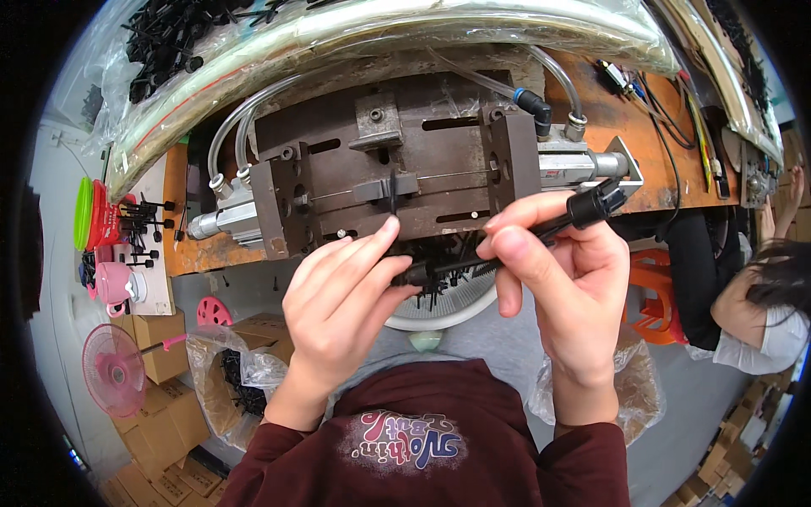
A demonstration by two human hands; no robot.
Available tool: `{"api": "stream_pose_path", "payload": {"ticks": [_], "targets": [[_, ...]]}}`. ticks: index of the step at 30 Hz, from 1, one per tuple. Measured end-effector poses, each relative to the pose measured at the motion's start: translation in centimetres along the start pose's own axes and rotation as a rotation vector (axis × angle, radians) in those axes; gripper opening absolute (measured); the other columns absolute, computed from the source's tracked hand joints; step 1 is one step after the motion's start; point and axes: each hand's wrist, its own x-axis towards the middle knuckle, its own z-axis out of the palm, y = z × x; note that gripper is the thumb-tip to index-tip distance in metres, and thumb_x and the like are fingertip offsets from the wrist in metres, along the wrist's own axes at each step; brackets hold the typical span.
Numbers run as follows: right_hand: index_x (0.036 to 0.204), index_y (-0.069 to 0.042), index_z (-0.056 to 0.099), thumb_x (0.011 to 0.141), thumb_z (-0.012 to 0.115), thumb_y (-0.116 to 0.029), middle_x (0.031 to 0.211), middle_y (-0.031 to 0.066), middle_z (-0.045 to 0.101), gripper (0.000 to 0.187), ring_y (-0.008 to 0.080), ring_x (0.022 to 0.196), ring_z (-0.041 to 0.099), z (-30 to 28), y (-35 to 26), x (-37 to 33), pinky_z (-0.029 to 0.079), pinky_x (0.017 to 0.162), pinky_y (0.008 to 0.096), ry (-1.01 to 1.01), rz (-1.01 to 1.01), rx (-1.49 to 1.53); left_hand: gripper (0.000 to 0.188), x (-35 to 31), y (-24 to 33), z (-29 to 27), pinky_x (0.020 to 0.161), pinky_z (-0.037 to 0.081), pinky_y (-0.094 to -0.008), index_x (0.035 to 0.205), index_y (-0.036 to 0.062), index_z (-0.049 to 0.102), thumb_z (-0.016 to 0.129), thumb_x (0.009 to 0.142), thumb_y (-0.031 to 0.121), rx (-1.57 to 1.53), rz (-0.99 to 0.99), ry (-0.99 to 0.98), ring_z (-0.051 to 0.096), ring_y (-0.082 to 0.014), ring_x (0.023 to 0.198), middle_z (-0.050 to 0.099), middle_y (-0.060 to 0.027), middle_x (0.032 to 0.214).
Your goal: Assembling small black plastic cable or wire components using a specialized workbench jig.
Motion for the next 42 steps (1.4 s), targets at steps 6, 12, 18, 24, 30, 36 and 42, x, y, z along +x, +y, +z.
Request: {"api": "stream_pose_path", "payload": {"ticks": [6,12,18,24,30,36,42], "targets": [[0.098,0.005,0.060,0.088,0.064,-0.001,0.086,0.0161,0.066,0.012,0.0094,0.052,0.054,-0.5,0.7,-0.6,0.044,0.048,0.0201,-0.012,-0.018,0.038,0.026,0.8,0.6,1.0,0.071,0.052,-0.0306,0.089,0.0021,0.069,0.078,0.066,0.011,0.218,-0.022,-0.003,0.064,-0.0188,0.071,0.069,-0.0125,0.113],[0.100,0.005,0.057,0.089,0.062,-0.001,0.089,0.0178,0.063,0.013,0.0101,0.052,0.053,-0.7,1.1,-0.7,0.044,0.047,0.0196,-0.022,-0.006,0.067,0.026,1.4,0.2,1.0,0.067,0.051,-0.0280,0.088,0.0013,0.069,0.079,0.066,0.011,0.254,-0.003,-0.052,0.062,-0.0188,0.065,0.069,-0.0126,0.113],[0.102,0.005,0.055,0.093,0.058,-0.005,0.088,0.0174,0.062,0.014,0.0092,0.054,0.051,-0.8,0.9,-0.7,0.043,0.047,0.0184,-0.030,0.014,0.110,0.027,1.5,0.3,0.6,0.062,0.049,-0.0269,0.089,0.0026,0.069,0.079,0.066,0.011,0.236,-0.048,-0.091,0.062,-0.0179,0.062,0.069,-0.0118,0.114],[0.106,0.002,0.052,0.096,0.053,-0.007,0.087,0.0158,0.060,0.014,0.0079,0.055,0.046,-0.6,0.9,-0.5,0.039,0.049,0.0175,-0.008,0.044,0.198,0.030,1.6,0.1,0.4,0.061,0.048,-0.0263,0.089,0.0035,0.069,0.081,0.064,0.013,0.208,-0.048,-0.087,0.061,-0.0182,0.061,0.069,-0.0110,0.113],[0.106,0.002,0.052,0.095,0.053,-0.007,0.087,0.0165,0.061,0.013,0.0084,0.056,0.048,-0.1,1.2,-0.6,0.040,0.049,0.0181,-0.032,0.115,0.291,0.044,1.8,1.6,-2.0,0.063,0.053,-0.0274,0.101,0.0031,0.072,0.085,0.061,0.013,-0.564,-0.286,-0.064,0.068,-0.0186,0.072,0.071,-0.0123,0.108],[0.100,0.002,0.054,0.104,0.039,-0.022,0.088,0.0174,0.063,0.029,0.0097,0.056,0.050,0.0,1.2,-0.2,0.040,0.048,0.0192,-0.073,0.089,0.356,0.033,1.2,1.2,-3.7,0.065,0.055,-0.0291,0.097,0.0018,0.074,0.083,0.066,0.008,-0.822,-0.054,-0.181,0.070,-0.0219,0.077,0.071,-0.0122,0.094],[0.108,0.005,0.058,0.104,0.042,-0.019,0.106,0.0188,0.062,0.029,0.0129,0.065,0.056,-0.4,1.4,-0.3,0.046,0.058,0.0218,0.187,-0.312,-0.034,0.033,0.6,1.1,-2.5,0.076,0.054,-0.0345,0.093,-0.0005,0.073,0.078,0.061,-0.001,-0.178,-0.064,-0.038,0.067,-0.0289,0.090,0.067,-0.0156,0.112]]}}
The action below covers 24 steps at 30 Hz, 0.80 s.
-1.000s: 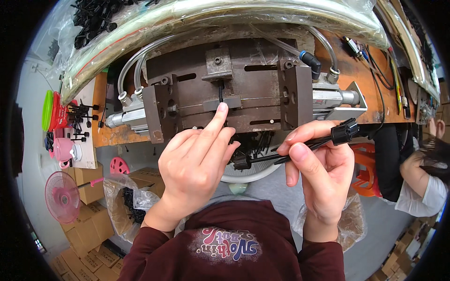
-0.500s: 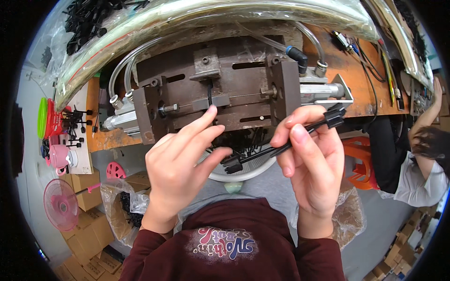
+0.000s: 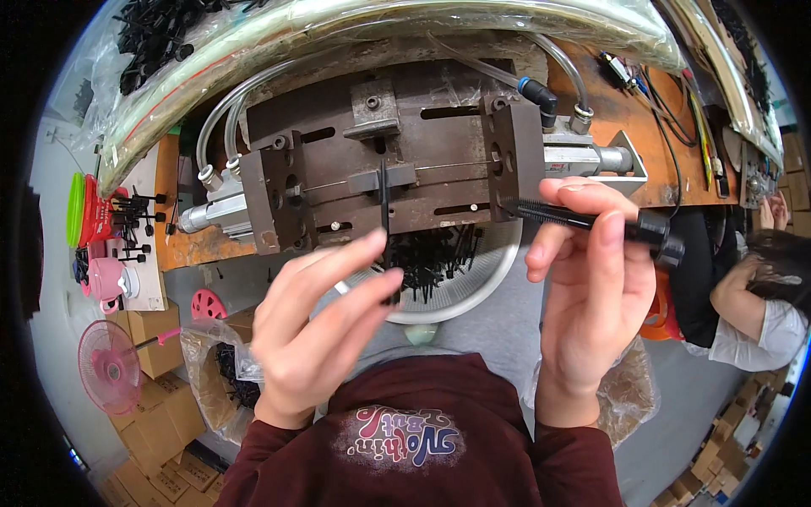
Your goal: Assembling small black plastic cable or wire components using a specialized workbench jig.
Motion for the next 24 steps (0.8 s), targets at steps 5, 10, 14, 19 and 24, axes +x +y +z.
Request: {"api": "stream_pose_path", "payload": {"ticks": [5,10,14,19,24], "targets": [[0.109,0.005,0.060,0.094,0.058,-0.007,0.106,0.0190,0.063,0.020,0.0180,0.071,0.063,0.2,0.1,-0.9,0.052,0.067,0.0282,-0.106,0.017,-0.054,0.029,-0.1,-1.6,2.6,0.078,0.054,-0.0347,0.092,-0.0002,0.069,0.075,0.064,0.001,0.219,0.011,0.014,0.067,-0.0249,0.085,0.067,-0.0137,0.115],[0.108,0.002,0.053,0.092,0.060,-0.003,0.104,0.0232,0.064,0.018,0.0200,0.070,0.064,0.5,0.2,-1.0,0.052,0.066,0.0292,-0.080,0.018,-0.016,0.027,0.9,-1.6,2.6,0.071,0.052,-0.0316,0.092,0.0008,0.069,0.076,0.065,0.003,0.291,0.001,-0.013,0.066,-0.0208,0.075,0.068,-0.0117,0.115],[0.104,0.000,0.051,0.092,0.061,-0.006,0.105,0.0252,0.063,0.017,0.0207,0.066,0.065,0.5,0.2,-1.1,0.054,0.066,0.0294,-0.099,-0.058,-0.088,0.029,0.9,-1.5,2.2,0.066,0.051,-0.0297,0.093,0.0017,0.069,0.077,0.065,0.004,0.289,-0.033,-0.051,0.066,-0.0198,0.072,0.068,-0.0114,0.116],[0.102,-0.004,0.061,0.081,0.076,-0.005,0.107,0.0145,0.062,0.026,0.0214,0.081,0.066,-0.4,0.2,-1.7,0.055,0.069,0.0311,-0.134,-0.434,-0.666,0.030,1.0,-1.3,1.8,0.066,0.050,-0.0282,0.095,0.0024,0.070,0.078,0.066,0.005,0.278,-0.084,-0.103,0.067,-0.0189,0.073,0.068,-0.0107,0.115],[0.104,-0.002,0.069,0.072,0.076,-0.001,0.104,0.0096,0.064,0.033,0.0231,0.090,0.065,-0.1,-0.3,-1.8,0.056,0.070,0.0335,-0.470,-0.815,-1.018,0.038,0.9,0.1,0.8,0.070,0.056,-0.0284,0.099,0.0025,0.071,0.084,0.064,0.008,-0.296,-0.130,0.008,0.071,-0.0204,0.082,0.071,-0.0126,0.105]]}}
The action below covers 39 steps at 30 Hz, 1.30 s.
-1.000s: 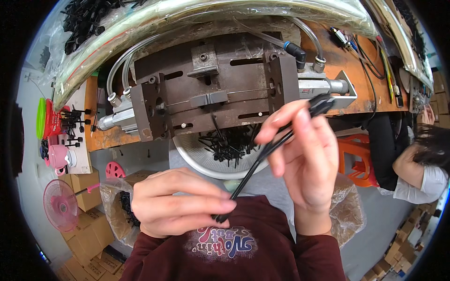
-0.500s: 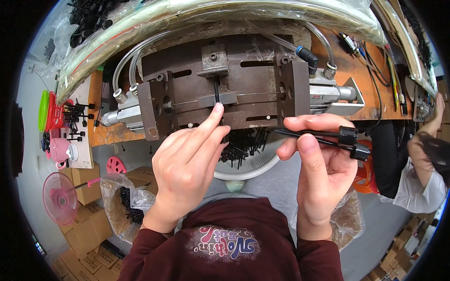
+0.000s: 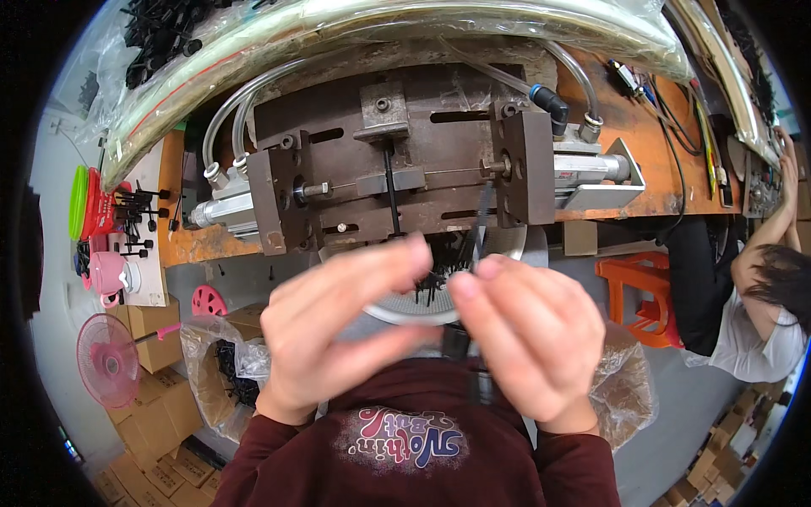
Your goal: Assembling small black plastic cable or wire components using a specialized workbench jig.
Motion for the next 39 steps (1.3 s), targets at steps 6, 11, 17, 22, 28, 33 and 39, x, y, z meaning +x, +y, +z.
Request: {"api": "stream_pose_path", "payload": {"ticks": [6,11,17,22,28,33,39], "targets": [[0.100,0.000,0.072,0.070,0.073,-0.005,0.106,0.0133,0.067,0.031,0.0243,0.090,0.068,2.0,-0.1,0.9,0.057,0.072,0.0310,0.020,-0.105,-0.006,0.031,-0.8,0.8,-0.4,0.067,0.057,-0.0288,0.092,0.0017,0.070,0.083,0.064,0.000,-0.049,0.054,0.018,0.070,-0.0230,0.079,0.072,-0.0108,0.088],[0.100,0.005,0.071,0.071,0.070,0.006,0.107,0.0186,0.068,0.029,0.0270,0.087,0.070,2.6,0.7,0.2,0.058,0.071,0.0313,0.133,0.094,0.082,0.035,-1.2,-0.3,-0.4,0.071,0.055,-0.0322,0.097,-0.0020,0.070,0.079,0.063,-0.003,0.305,0.068,0.003,0.067,-0.0262,0.085,0.068,-0.0150,0.107],[0.111,0.007,0.064,0.078,0.072,0.005,0.114,0.0224,0.063,0.035,0.0307,0.097,0.069,2.4,0.9,-0.7,0.057,0.084,0.0354,0.102,0.152,0.129,0.030,-0.4,-1.7,0.9,0.080,0.054,-0.0357,0.095,-0.0026,0.068,0.076,0.067,0.000,0.535,0.121,-0.029,0.067,-0.0263,0.089,0.066,-0.0146,0.116],[0.126,0.009,0.052,0.073,0.083,-0.013,0.122,0.0269,0.058,0.065,0.0370,0.111,0.062,2.0,0.0,0.2,0.049,0.097,0.0437,0.117,0.253,0.599,0.027,0.1,-1.6,0.8,0.079,0.054,-0.0344,0.092,-0.0025,0.068,0.076,0.067,0.000,0.539,0.130,-0.008,0.067,-0.0259,0.088,0.065,-0.0161,0.118],[0.103,0.006,0.063,0.068,0.080,-0.001,0.123,0.0262,0.059,0.040,0.0336,0.106,0.065,4.3,0.8,0.6,0.055,0.085,0.0382,-0.019,0.264,0.531,0.030,-0.5,-1.4,-0.2,0.078,0.056,-0.0325,0.091,-0.0038,0.070,0.077,0.063,-0.006,0.326,0.123,0.164,0.069,-0.0242,0.087,0.063,-0.0205,0.119],[0.091,0.006,0.066,0.067,0.074,0.002,0.116,0.0213,0.063,0.026,0.0292,0.087,0.068,5.0,0.6,1.3,0.056,0.072,0.0347,-0.167,0.154,0.341,0.032,-1.6,-1.1,-1.3,0.078,0.058,-0.0316,0.097,-0.0040,0.070,0.077,0.066,-0.010,0.188,0.096,0.217,0.069,-0.0246,0.090,0.059,-0.0214,0.121],[0.090,0.005,0.066,0.071,0.068,-0.001,0.114,0.0198,0.065,0.021,0.0214,0.073,0.067,5.6,0.2,1.6,0.053,0.062,0.0291,-0.203,0.047,0.154,0.032,-2.6,-1.0,-1.6,0.074,0.059,-0.0317,0.093,-0.0022,0.068,0.077,0.064,-0.010,0.132,0.074,0.233,0.070,-0.0250,0.084,0.058,-0.0220,0.118]]}}
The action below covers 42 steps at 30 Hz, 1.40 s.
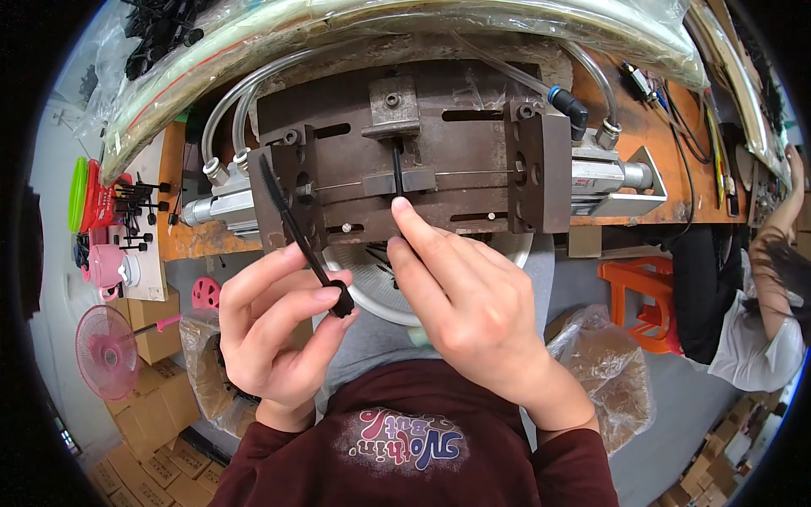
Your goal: Assembling small black plastic cable or wire components using a specialized workbench jig.
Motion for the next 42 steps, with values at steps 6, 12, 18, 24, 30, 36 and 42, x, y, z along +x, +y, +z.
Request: {"api": "stream_pose_path", "payload": {"ticks": [6,12,18,24,30,36,42], "targets": [[0.091,0.000,0.067,0.068,0.076,-0.003,0.116,0.0121,0.067,0.025,0.0170,0.064,0.064,-0.6,-0.9,0.7,0.049,0.055,0.0280,-0.068,0.087,-0.115,0.032,-0.7,-0.1,-0.9,0.066,0.062,-0.0313,0.091,-0.0014,0.065,0.078,0.064,-0.010,-0.059,-0.041,-0.043,0.071,-0.0256,0.079,0.062,-0.0214,0.106],[0.092,-0.001,0.067,0.068,0.076,-0.004,0.115,0.0106,0.067,0.026,0.0165,0.059,0.061,-1.0,-1.4,0.9,0.048,0.053,0.0268,-0.106,0.089,-0.155,0.033,-1.3,0.4,-0.7,0.069,0.058,-0.0279,0.094,0.0015,0.072,0.085,0.064,0.000,-0.181,-0.117,-0.026,0.070,-0.0203,0.083,0.070,-0.0124,0.097],[0.101,0.002,0.068,0.079,0.072,-0.003,0.099,0.0112,0.070,0.022,0.0111,0.061,0.063,-1.7,-1.4,1.0,0.048,0.053,0.0222,0.023,0.333,0.506,0.030,-1.6,1.0,-1.5,0.067,0.058,-0.0282,0.093,0.0020,0.073,0.084,0.065,0.000,-0.141,-0.076,-0.090,0.070,-0.0200,0.079,0.071,-0.0115,0.095],[0.102,0.006,0.066,0.090,0.065,-0.003,0.085,0.0098,0.070,0.016,0.0030,0.056,0.053,-2.6,-3.4,2.6,0.043,0.048,0.0185,-0.046,0.701,1.368,0.026,-2.3,2.1,-2.1,0.063,0.056,-0.0273,0.085,0.0035,0.073,0.086,0.062,0.005,-0.076,-0.061,-0.121,0.069,-0.0194,0.074,0.070,-0.0090,0.087],[0.097,0.004,0.065,0.095,0.058,-0.006,0.079,0.0123,0.069,0.013,0.0071,0.050,0.055,-1.6,-2.8,5.5,0.042,0.046,0.0182,0.360,0.533,1.311,0.022,-3.0,2.4,-4.7,0.060,0.056,-0.0292,0.089,0.0022,0.074,0.081,0.068,0.000,-0.203,0.068,-0.158,0.069,-0.0212,0.071,0.070,-0.0103,0.090],[0.111,0.004,0.063,0.098,0.056,-0.010,0.091,0.0144,0.070,0.021,0.0118,0.057,0.060,-1.0,-9.0,14.8,0.045,0.052,0.0205,0.409,0.083,1.071,0.030,-4.6,1.9,-9.8,0.065,0.057,-0.0286,0.087,0.0033,0.072,0.087,0.061,0.002,0.037,-0.064,0.172,0.069,-0.0197,0.078,0.070,-0.0095,0.088],[0.111,0.005,0.062,0.089,0.067,-0.017,0.096,0.0146,0.067,0.031,0.0159,0.076,0.062,-2.2,-14.3,32.4,0.049,0.067,0.0280,0.520,-0.439,0.702,0.033,-4.5,2.5,-13.5,0.069,0.058,-0.0296,0.089,0.0006,0.070,0.088,0.061,0.002,-0.012,-0.030,0.255,0.070,-0.0216,0.080,0.070,-0.0125,0.089]]}}
